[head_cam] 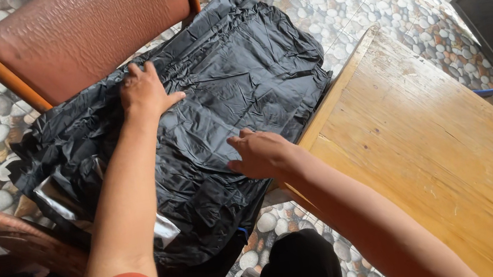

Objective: The person folds a large black plastic sheet on a wooden table, rolling it into a compact bundle. They then place the folded sheet into a black carrying bag, secure the bag with a blue strap, and place it into a blue crate.

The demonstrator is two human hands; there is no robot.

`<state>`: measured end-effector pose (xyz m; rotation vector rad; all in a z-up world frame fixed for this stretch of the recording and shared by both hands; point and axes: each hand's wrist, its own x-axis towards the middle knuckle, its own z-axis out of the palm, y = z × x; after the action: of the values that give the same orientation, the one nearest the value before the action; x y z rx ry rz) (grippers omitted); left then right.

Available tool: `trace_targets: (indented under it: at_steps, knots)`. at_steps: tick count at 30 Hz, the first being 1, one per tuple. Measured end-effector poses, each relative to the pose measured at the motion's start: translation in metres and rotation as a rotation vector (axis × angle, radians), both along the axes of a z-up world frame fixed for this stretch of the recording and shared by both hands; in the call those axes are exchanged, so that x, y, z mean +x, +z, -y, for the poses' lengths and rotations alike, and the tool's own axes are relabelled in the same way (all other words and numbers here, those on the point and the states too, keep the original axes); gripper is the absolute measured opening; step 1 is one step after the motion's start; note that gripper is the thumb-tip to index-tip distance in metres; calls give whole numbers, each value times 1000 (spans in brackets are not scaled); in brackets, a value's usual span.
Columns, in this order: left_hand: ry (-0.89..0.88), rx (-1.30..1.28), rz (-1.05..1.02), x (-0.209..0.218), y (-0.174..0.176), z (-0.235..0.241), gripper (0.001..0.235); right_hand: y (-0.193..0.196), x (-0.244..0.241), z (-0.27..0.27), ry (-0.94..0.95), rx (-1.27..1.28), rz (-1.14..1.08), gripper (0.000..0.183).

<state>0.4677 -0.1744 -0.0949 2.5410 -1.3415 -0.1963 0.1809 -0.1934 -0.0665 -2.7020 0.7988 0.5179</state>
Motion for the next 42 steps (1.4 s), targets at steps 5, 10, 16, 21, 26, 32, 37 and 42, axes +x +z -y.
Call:
trace_targets:
  at_steps: [5, 10, 16, 21, 26, 32, 37, 42]
  knots:
    - [20, 85, 0, -8, -14, -16, 101, -36, 7, 27, -22, -34, -274, 77]
    - [27, 98, -61, 14, -44, -16, 89, -92, 32, 40, -177, -24, -312, 94]
    - [64, -82, 56, 71, -34, -29, 93, 28, 60, -86, -453, 31, 374, 81]
    - [49, -139, 524, 58, -17, -42, 79, -20, 40, -99, -997, 327, 622, 90]
    - [-20, -76, 328, 35, -16, -46, 56, -104, 13, -60, -1305, 191, 757, 85]
    - [1, 146, -115, 34, 18, -62, 81, -96, 15, -59, -1522, 369, 929, 101]
    - [-100, 187, -339, 69, 15, -51, 94, -136, 6, -42, -1410, 257, 784, 90]
    - [-237, 373, -417, 55, 79, -60, 81, -127, 15, -49, -1397, 380, 794, 79]
